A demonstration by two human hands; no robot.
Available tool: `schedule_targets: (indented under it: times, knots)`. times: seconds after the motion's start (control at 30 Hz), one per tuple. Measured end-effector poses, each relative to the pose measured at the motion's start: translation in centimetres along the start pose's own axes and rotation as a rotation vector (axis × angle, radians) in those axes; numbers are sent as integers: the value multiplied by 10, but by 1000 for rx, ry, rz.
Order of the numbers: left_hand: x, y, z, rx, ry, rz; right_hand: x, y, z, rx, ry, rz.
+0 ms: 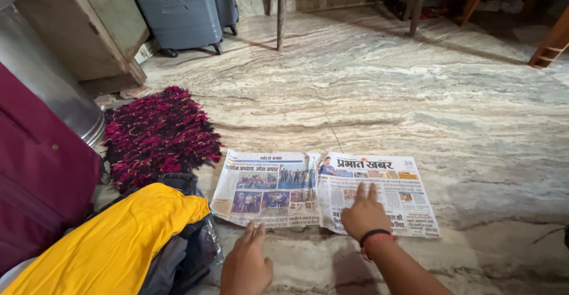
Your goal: The person removes folded clothes and newspapers from a shelf, placing them on the floor. They then use a red cloth to wipe the shelf surface, removing purple paint residue.
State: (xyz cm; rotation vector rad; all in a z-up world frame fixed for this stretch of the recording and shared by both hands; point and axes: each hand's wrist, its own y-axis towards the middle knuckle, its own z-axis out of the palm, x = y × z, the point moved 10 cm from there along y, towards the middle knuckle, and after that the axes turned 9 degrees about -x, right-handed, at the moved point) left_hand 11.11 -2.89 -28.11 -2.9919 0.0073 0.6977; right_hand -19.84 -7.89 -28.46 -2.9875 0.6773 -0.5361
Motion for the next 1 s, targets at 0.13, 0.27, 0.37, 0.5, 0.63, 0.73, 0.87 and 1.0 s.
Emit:
schedule_targets:
  times: [0.13, 0.27, 0.37, 0.5, 0.63, 0.73, 0.87, 1.0]
  knots:
    - [-4, 0, -23, -98, -75, 26, 40, 1, 5, 36, 87, -50]
    - [-8, 1, -46, -164, -152, 56, 80, -4, 23, 55, 37, -196]
    - [-21, 1, -89, -356, -228, 153, 123, -13, 27, 22, 129, -323]
    - [-3, -6, -152, -356, -147, 125, 198, -42, 11, 35, 235, -400]
    - [52, -49, -249, -527, -22, 92, 288, -95, -20, 3, 421, -556]
    - [94, -98, -313, -600, 20, 13, 353, -161, -46, 27, 602, -751]
    - [146, -184, -374, -629, 160, -117, 426, -267, -62, 218, 677, -943]
    - [203, -287, -416, -651, 308, -232, 481, -401, -73, 359, 629, -1208]
